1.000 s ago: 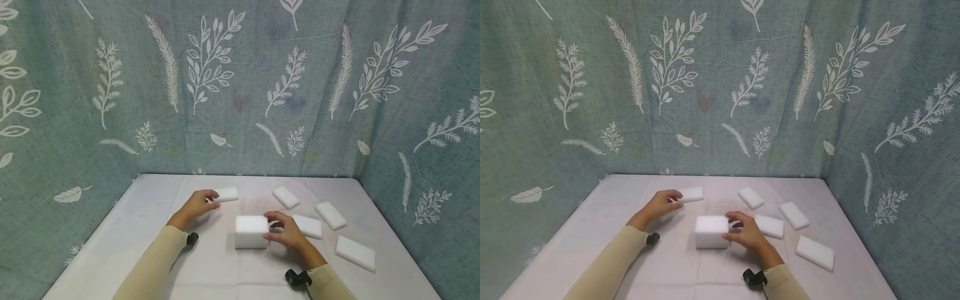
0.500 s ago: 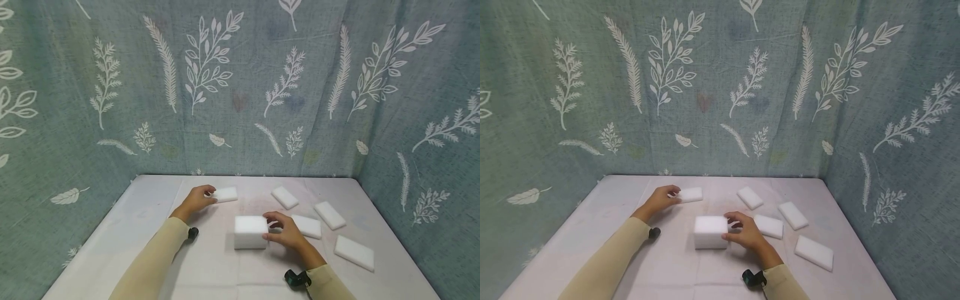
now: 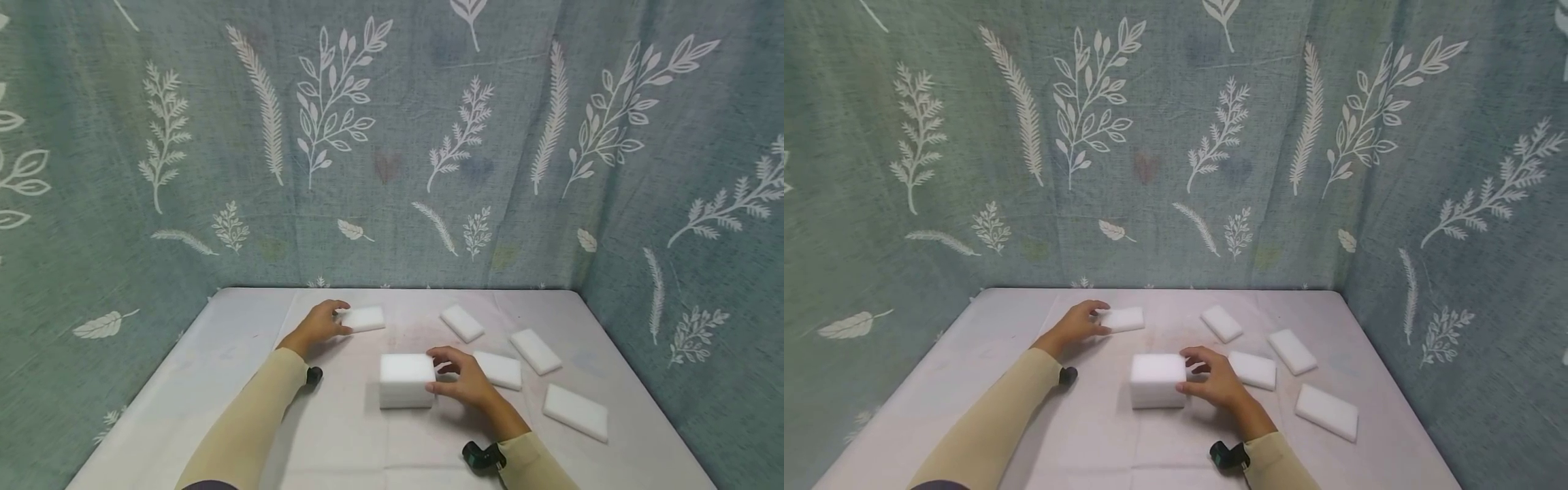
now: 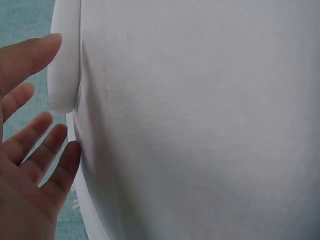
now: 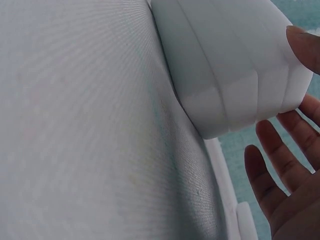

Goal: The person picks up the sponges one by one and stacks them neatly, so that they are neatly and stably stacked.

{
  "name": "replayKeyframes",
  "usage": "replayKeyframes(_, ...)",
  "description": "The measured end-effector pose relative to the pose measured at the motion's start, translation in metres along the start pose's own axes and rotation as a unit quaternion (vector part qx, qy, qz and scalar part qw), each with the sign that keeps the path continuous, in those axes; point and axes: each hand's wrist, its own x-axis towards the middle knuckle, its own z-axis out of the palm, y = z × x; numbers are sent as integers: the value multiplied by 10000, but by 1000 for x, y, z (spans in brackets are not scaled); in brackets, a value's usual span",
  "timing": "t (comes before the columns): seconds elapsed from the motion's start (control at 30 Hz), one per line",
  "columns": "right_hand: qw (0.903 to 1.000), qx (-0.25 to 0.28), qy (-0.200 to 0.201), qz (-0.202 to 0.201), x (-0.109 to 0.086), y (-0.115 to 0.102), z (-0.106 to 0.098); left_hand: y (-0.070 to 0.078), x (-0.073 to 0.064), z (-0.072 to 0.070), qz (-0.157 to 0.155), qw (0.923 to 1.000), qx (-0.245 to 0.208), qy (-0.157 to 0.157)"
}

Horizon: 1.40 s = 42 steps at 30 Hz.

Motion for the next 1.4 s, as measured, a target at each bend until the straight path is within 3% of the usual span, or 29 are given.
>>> replayKeyframes(0.2,10000,-2,31,-46,1,0,1,-2,2,-2,-6,9999,4,-102)
replayKeyframes(0.57,10000,74,-40,-34,-1,-1,2,3,-3,5,-287,9995,60,-138)
replayKeyframes(0.73,9999,105,-30,-7,-1,-3,2,3,-5,5,-158,9998,85,-77)
replayKeyframes(0.93,10000,-28,19,-56,0,-3,1,3,-8,8,-60,9999,-99,14)
replayKeyframes(1.1,10000,-45,20,-45,-1,-2,2,3,-12,12,194,9992,-347,46)
replayKeyframes(1.4,10000,-36,32,-65,-2,-1,1,19,-23,9,337,9973,-636,114)
